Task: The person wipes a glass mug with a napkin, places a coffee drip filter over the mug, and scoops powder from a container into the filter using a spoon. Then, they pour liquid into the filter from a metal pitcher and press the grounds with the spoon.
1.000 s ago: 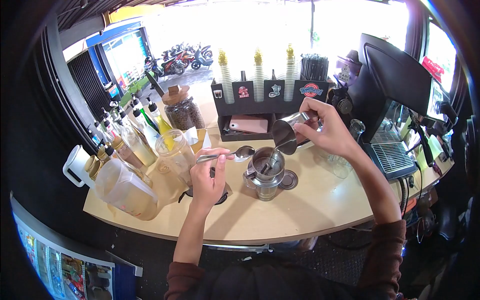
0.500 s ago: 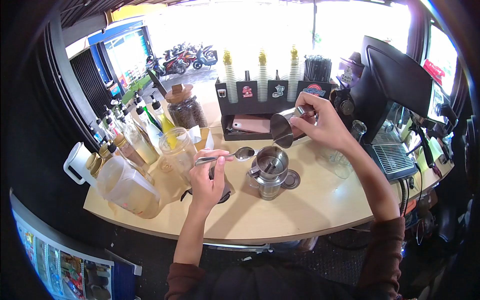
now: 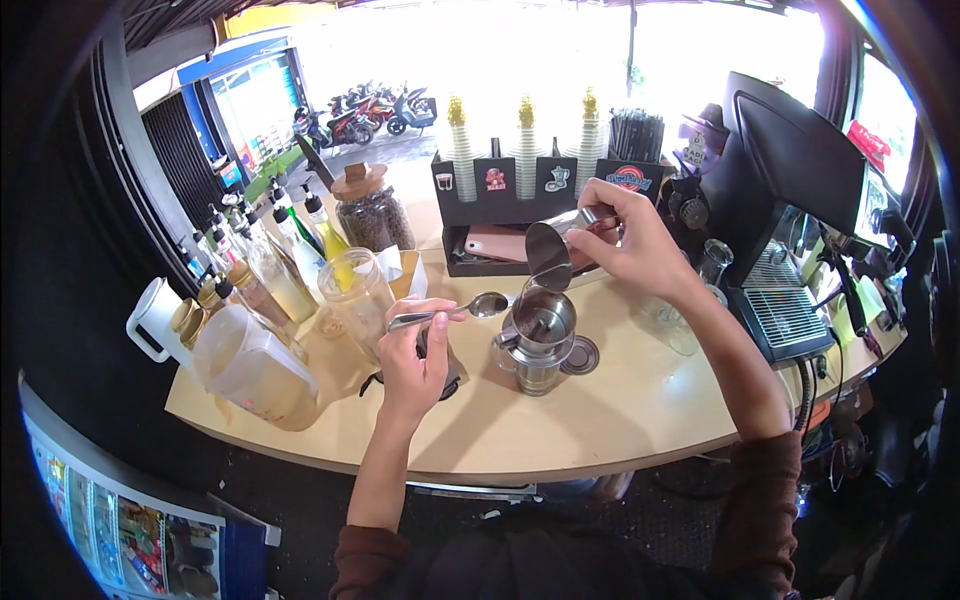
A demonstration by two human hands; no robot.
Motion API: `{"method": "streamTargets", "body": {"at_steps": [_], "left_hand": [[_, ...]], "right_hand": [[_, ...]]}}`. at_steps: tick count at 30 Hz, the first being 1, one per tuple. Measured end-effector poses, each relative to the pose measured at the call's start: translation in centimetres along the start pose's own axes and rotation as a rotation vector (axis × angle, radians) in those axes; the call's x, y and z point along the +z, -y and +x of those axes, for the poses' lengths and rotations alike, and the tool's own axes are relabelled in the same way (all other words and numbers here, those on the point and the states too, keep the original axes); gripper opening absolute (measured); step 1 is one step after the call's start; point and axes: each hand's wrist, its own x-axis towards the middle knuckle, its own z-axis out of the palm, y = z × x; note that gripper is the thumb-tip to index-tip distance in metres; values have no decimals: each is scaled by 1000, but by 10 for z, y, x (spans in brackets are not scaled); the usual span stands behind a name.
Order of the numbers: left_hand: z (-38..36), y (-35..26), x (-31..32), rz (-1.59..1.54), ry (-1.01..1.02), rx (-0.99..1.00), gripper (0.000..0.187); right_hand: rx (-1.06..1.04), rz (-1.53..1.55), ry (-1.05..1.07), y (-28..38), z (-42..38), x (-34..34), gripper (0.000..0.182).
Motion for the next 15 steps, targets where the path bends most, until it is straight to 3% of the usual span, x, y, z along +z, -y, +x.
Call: {"method": "streamTargets", "body": {"at_steps": [5, 8, 10, 13, 15], "left_hand": [[-3, -4, 3, -6, -28, 5, 15], [-6, -7, 8, -38, -54, -7, 15], [-7, -13, 14, -58, -89, -11, 14], [-15, -25, 25, -166, -87, -95, 13], [-19, -33, 32, -148, -43, -36, 13]], "right_hand": [[8, -20, -54, -22, -9, -10, 16], [42, 148, -137, -39, -19, -16, 15], [118, 481, -195, -50, -28, -20, 17], [221, 591, -269, -64, -49, -27, 14], [294, 681, -342, -68, -66, -29, 10]]}}
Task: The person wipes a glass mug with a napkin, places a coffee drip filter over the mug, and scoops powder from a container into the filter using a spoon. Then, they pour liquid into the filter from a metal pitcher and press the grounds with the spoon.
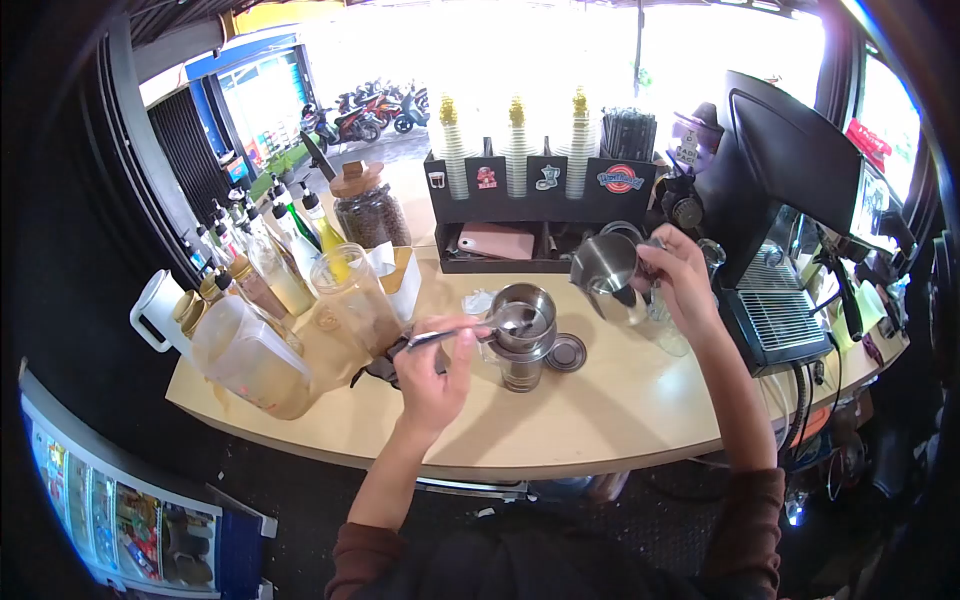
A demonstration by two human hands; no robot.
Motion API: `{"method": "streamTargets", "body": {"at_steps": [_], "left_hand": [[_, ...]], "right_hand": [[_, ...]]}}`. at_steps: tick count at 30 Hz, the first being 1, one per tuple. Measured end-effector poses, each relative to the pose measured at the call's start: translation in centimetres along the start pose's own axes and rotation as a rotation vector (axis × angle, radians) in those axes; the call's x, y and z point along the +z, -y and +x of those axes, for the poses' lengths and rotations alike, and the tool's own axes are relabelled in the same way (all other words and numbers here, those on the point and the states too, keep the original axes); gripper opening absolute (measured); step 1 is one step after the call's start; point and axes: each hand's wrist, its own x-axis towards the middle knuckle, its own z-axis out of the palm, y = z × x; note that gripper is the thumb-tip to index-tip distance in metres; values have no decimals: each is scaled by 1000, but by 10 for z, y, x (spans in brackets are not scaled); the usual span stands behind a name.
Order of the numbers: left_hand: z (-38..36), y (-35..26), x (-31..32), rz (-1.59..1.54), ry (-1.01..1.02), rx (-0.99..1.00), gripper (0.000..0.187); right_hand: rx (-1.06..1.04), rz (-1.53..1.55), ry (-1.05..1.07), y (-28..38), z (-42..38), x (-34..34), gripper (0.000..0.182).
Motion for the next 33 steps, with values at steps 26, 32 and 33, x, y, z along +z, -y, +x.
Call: {"method": "streamTargets", "body": {"at_steps": [26, 32, 33], "left_hand": [[-94, 27, 143, 483, 597, -4, 19], [-97, 43, 154, 496, 668, 3, 22], [-97, 44, 155, 499, 666, -1, 22]], "right_hand": [[54, 380, -312, -165, -82, -85, 12], [43, 155, -310, -174, -86, -88, 9], [46, 157, -306, -176, -86, -90, 9]]}}
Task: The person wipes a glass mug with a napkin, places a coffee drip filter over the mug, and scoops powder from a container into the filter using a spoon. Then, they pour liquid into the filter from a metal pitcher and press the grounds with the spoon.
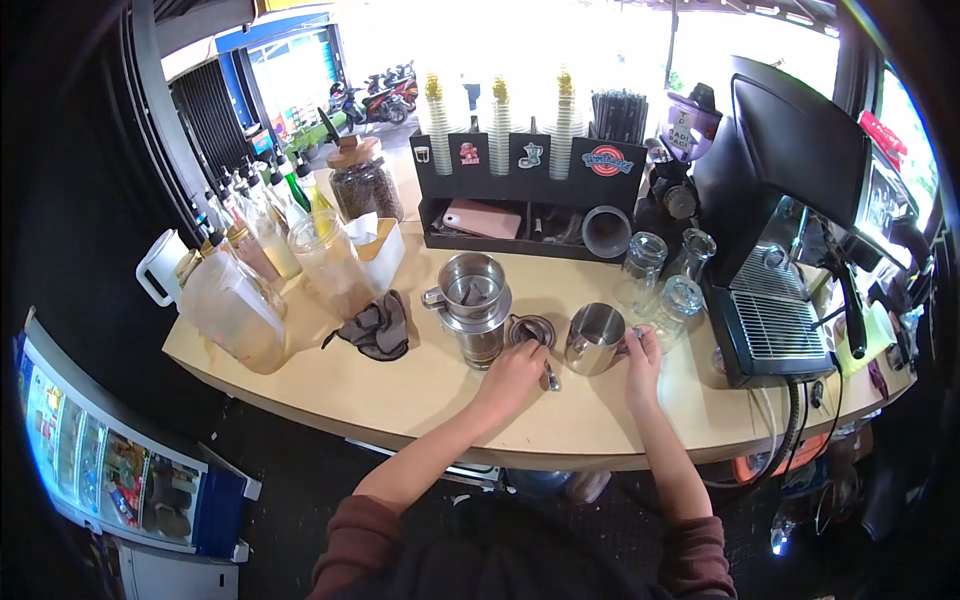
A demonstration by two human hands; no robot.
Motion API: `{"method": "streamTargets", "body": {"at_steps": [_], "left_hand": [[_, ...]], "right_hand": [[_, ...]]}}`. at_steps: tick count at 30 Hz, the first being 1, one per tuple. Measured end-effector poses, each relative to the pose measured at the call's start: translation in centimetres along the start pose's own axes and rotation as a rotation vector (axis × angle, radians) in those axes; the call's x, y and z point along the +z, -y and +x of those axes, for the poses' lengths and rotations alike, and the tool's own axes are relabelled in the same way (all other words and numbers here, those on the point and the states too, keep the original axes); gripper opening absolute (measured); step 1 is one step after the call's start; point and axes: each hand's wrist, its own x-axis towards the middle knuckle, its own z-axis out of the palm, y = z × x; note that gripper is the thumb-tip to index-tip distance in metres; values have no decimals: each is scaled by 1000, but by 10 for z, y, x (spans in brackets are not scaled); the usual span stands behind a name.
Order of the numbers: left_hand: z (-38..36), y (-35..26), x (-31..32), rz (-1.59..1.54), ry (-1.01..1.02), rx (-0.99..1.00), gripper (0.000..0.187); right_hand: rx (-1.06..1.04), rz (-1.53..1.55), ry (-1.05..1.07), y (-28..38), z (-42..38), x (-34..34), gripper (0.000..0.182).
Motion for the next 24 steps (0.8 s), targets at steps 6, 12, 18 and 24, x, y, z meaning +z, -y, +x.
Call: {"method": "streamTargets", "body": {"at_steps": [6, 12, 18, 24], "left_hand": [[-2, 0, 1, 10, -50, 41, 23], [-14, -17, -38, -102, -144, 52, 26], [-42, 4, -90, -155, -443, 222, 28], [-82, 119, -126, -257, -977, -282, 67]], "right_hand": [[-70, -111, 26, 1, -2, -1, 9], [-144, -354, 33, 12, -10, 4, 17], [-416, -518, -36, 19, -14, 11, 26], [-808, -720, -22, 59, -26, 74, 24]]}}
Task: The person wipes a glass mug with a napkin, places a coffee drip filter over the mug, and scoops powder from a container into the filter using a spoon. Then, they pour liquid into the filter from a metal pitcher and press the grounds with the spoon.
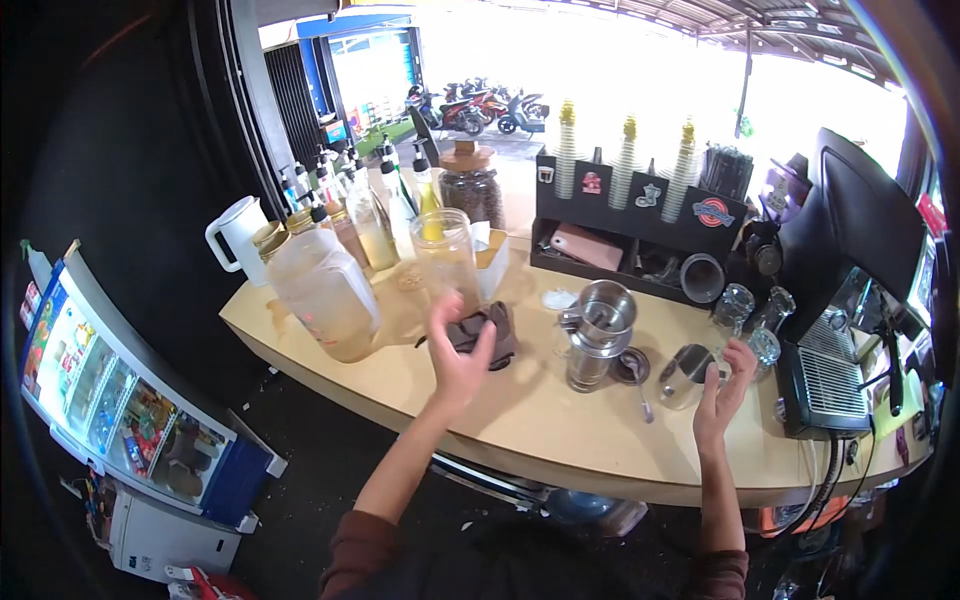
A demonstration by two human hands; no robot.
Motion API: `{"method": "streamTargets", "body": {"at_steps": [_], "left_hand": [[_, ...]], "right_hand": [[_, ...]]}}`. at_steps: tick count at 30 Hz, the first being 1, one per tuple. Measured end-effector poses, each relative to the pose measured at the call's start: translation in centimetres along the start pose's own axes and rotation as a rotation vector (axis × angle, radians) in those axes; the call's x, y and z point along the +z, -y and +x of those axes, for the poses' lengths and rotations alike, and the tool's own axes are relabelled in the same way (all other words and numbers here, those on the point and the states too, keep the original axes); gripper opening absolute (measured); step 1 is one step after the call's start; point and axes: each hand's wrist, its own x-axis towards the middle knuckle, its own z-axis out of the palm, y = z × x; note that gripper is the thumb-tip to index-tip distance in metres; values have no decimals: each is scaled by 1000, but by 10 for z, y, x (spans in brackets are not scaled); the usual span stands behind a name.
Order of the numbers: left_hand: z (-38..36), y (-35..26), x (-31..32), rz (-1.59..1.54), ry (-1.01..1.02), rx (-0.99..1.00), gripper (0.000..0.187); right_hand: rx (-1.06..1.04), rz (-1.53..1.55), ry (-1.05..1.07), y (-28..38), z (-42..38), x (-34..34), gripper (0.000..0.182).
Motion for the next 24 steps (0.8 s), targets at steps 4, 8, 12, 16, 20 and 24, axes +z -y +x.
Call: {"method": "streamTargets", "body": {"at_steps": [4, 8, 12, 16, 20, 24], "left_hand": [[48, 71, -4, 175, -120, -68, 93], [64, 104, 4, 20, 115, -241, 103], [65, 110, -7, -80, 115, -308, 102], [67, 102, -41, -122, 26, -238, 97], [47, 94, -54, -178, 125, -131, 98], [28, 97, -52, -384, 170, -160, 100]], "right_hand": [[-190, 146, 340, 74, -8, 51, 23], [-205, 262, 911, 136, -39, 143, 34], [-362, 58, 1007, 143, -72, 219, 39], [-316, -255, 974, 100, -97, 260, 35], [-168, -490, 1052, 57, -57, 282, 35], [61, -270, 799, 47, -35, 290, 31]]}}
